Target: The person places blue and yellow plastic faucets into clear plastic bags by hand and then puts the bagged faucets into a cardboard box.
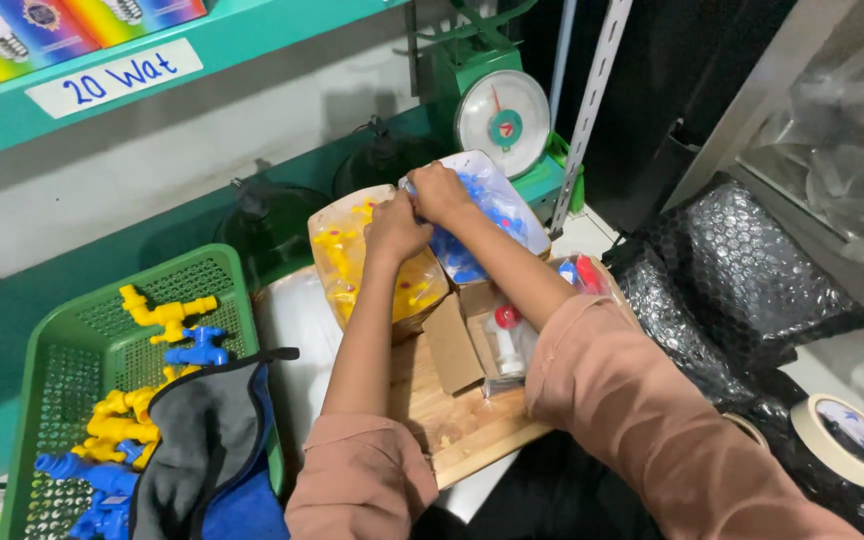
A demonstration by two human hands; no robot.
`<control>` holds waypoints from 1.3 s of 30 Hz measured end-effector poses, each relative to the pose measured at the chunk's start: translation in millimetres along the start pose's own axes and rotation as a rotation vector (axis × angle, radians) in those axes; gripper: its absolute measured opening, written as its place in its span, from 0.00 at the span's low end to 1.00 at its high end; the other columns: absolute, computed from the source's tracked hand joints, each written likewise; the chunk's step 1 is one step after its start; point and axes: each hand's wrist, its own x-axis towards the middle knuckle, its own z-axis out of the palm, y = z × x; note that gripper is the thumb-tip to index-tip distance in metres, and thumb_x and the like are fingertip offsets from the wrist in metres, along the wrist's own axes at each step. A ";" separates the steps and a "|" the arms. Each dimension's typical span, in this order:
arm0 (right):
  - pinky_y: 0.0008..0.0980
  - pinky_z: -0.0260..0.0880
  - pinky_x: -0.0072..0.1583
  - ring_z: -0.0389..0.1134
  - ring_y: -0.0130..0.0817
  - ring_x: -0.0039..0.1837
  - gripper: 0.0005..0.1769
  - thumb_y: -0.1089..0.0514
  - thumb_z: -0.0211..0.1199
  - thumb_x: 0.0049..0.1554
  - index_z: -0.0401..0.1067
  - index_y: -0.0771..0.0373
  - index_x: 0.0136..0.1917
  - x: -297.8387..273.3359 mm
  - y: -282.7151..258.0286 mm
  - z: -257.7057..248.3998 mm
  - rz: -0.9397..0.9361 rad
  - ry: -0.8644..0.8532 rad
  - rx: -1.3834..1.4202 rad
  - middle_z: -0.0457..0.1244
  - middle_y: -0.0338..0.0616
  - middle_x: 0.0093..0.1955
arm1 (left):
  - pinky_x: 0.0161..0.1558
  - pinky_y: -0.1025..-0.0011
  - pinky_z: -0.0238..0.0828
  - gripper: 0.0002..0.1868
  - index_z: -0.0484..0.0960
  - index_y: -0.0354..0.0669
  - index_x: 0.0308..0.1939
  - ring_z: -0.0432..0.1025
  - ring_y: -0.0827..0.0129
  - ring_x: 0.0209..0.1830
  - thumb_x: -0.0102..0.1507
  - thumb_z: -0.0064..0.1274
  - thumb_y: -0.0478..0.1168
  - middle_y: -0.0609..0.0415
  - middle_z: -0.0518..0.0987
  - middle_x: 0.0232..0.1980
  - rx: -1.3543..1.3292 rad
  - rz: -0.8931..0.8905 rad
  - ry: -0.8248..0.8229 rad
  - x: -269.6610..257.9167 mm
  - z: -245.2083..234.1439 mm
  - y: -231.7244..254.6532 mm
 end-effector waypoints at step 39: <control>0.65 0.72 0.55 0.65 0.62 0.64 0.52 0.53 0.84 0.37 0.57 0.59 0.68 -72.5 -23.1 -57.1 -0.182 -0.132 -0.344 0.52 0.58 0.67 | 0.75 0.37 0.30 0.31 0.71 0.42 0.65 0.60 0.51 0.76 0.59 0.60 0.42 0.38 0.74 0.66 0.106 0.113 0.159 -40.2 -7.7 19.6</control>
